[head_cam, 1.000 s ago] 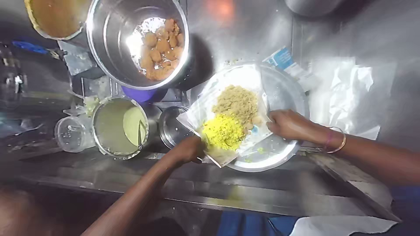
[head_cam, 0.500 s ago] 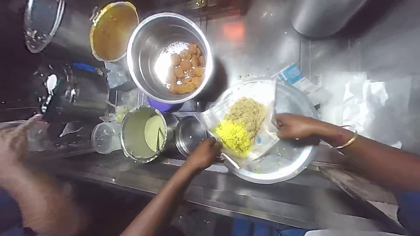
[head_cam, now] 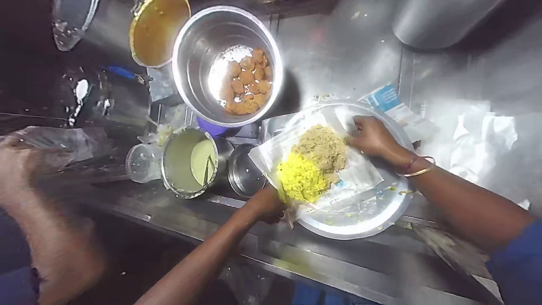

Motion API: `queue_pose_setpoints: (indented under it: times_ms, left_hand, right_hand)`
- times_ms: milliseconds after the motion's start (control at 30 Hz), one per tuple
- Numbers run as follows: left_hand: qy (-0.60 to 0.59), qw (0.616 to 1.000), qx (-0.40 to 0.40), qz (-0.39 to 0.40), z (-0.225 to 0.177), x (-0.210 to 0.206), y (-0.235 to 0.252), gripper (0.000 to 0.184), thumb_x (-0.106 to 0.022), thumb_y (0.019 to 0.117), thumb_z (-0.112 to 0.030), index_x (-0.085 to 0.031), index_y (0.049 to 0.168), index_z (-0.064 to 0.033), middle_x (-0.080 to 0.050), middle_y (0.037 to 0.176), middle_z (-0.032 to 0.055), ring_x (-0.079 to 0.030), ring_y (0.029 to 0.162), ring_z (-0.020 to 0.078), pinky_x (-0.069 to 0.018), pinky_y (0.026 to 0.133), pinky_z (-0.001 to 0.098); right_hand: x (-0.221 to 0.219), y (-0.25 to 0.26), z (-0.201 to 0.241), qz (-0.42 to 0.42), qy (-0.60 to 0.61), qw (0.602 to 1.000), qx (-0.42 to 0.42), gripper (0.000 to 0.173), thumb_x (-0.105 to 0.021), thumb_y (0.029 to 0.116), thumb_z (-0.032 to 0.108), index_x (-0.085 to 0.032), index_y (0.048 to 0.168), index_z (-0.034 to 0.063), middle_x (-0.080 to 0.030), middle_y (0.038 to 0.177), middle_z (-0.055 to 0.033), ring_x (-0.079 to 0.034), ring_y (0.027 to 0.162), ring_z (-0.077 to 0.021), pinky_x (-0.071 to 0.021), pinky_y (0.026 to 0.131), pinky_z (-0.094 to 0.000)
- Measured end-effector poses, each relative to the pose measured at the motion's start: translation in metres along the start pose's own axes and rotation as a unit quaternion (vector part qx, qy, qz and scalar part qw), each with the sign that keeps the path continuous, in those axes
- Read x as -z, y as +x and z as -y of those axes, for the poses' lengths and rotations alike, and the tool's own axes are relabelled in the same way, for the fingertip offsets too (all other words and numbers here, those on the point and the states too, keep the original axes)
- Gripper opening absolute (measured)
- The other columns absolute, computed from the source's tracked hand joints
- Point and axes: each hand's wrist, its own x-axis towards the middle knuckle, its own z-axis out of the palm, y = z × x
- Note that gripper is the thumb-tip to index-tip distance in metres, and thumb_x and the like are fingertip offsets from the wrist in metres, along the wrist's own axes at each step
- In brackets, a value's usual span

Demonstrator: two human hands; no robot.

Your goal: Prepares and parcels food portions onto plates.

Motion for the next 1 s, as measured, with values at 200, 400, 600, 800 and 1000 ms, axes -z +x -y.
queue_pose_setpoints:
  times_ms: [200, 400, 600, 800, 1000]
  left_hand:
    - [-0.017, 0.973, -0.155, -0.168, -0.008, 0.014, -0.032, 0.028, -0.068, 0.0973, -0.031, -0.067, 0.096, -0.0032, -0.064, 0.083, 0.0098, -0.063, 0.076, 0.0241, -0.0527, 0.075, 0.0492]
    - [-0.001, 0.929, -0.241, -0.281, -0.05, 0.012, -0.037, 0.032, -0.063, 0.0989, -0.036, -0.072, 0.1, -0.0045, -0.07, 0.09, 0.01, -0.067, 0.082, 0.0244, -0.0544, 0.079, 0.0489]
    - [0.125, 0.878, -0.321, -0.332, -0.083, 0.004, 0.012, 0.032, -0.057, 0.1008, -0.033, -0.073, 0.092, -0.0073, -0.07, 0.088, 0.0119, -0.068, 0.098, 0.0324, -0.0545, 0.083, 0.0521]
    - [0.236, 0.811, -0.476, -0.243, -0.044, 0.003, 0.018, 0.049, -0.044, 0.1036, -0.046, -0.065, 0.135, -0.0146, -0.064, 0.133, 0.0063, -0.051, 0.135, 0.0264, -0.0424, 0.112, 0.046]
    - [0.336, 0.783, -0.478, -0.215, -0.025, -0.008, 0.026, 0.113, -0.074, 0.0714, -0.073, -0.036, 0.157, -0.0105, -0.04, 0.157, 0.0164, -0.029, 0.151, 0.0371, -0.0294, 0.122, 0.0499]
  right_hand:
    - [-0.047, -0.028, -0.015, 0.011, 0.052, 0.941, 0.335, 0.021, -0.065, 0.0942, 0.017, -0.079, 0.106, 0.0081, -0.07, 0.101, -0.0106, -0.067, 0.091, -0.0179, -0.058, 0.081, -0.0337]
    - [-0.095, -0.047, -0.013, 0.086, -0.117, 0.867, 0.476, 0.018, -0.065, 0.0907, 0.022, -0.07, 0.086, 0.0057, -0.067, 0.096, -0.0146, -0.065, 0.09, -0.0323, -0.0508, 0.077, -0.049]
    - [-0.062, -0.049, -0.008, 0.241, -0.108, 0.882, 0.392, 0.021, -0.059, 0.0977, 0.018, -0.074, 0.098, 0.0034, -0.068, 0.106, -0.0167, -0.063, 0.108, -0.0334, -0.0492, 0.097, -0.0496]
    - [0.012, -0.053, -0.002, 0.316, -0.263, 0.911, -0.031, 0.071, -0.065, 0.0805, 0.076, -0.07, 0.107, 0.0106, -0.069, 0.093, -0.0094, -0.067, 0.092, -0.0294, -0.0532, 0.081, -0.0552]
    - [-0.03, -0.071, -0.003, 0.367, -0.174, 0.911, -0.077, 0.039, -0.053, 0.1031, 0.04, -0.065, 0.098, 0.0028, -0.066, 0.087, -0.0177, -0.066, 0.086, -0.036, -0.0519, 0.074, -0.0574]
